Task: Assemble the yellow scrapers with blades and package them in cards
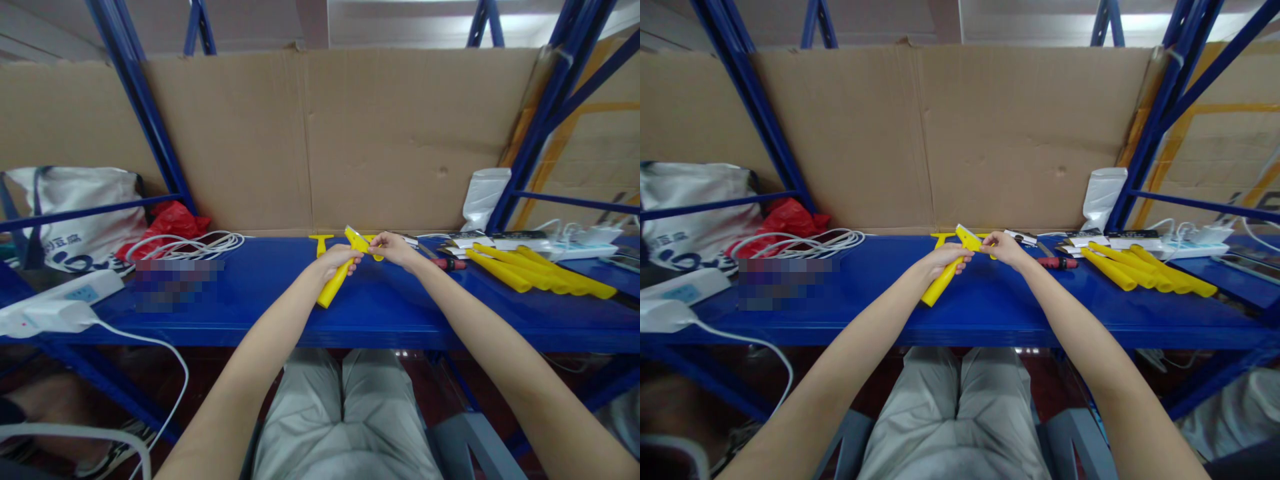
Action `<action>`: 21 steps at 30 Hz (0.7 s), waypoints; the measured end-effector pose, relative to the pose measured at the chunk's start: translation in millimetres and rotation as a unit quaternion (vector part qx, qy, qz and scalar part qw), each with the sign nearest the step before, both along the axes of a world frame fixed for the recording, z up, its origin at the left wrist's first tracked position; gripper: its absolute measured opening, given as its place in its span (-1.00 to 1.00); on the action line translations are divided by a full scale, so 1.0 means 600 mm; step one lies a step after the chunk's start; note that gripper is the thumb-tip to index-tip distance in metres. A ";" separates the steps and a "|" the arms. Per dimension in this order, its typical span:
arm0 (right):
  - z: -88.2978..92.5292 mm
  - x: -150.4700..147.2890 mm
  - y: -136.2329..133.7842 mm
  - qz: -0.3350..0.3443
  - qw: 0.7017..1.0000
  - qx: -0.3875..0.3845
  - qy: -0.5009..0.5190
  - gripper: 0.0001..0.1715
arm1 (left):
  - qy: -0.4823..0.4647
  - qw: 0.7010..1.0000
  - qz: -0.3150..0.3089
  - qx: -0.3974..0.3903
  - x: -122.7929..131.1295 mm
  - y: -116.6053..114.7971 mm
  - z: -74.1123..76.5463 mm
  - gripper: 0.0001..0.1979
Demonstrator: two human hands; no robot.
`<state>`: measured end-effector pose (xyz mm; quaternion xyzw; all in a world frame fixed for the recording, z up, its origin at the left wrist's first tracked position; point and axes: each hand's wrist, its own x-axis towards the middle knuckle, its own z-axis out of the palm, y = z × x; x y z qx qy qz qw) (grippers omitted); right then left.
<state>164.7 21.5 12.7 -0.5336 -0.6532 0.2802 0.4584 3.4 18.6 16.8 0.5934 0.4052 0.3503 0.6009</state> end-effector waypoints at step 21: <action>-0.006 0.003 0.001 0.083 0.968 -0.096 0.218 -0.67 | -0.060 0.997 -0.040 -0.039 -0.004 0.000 0.006 -0.88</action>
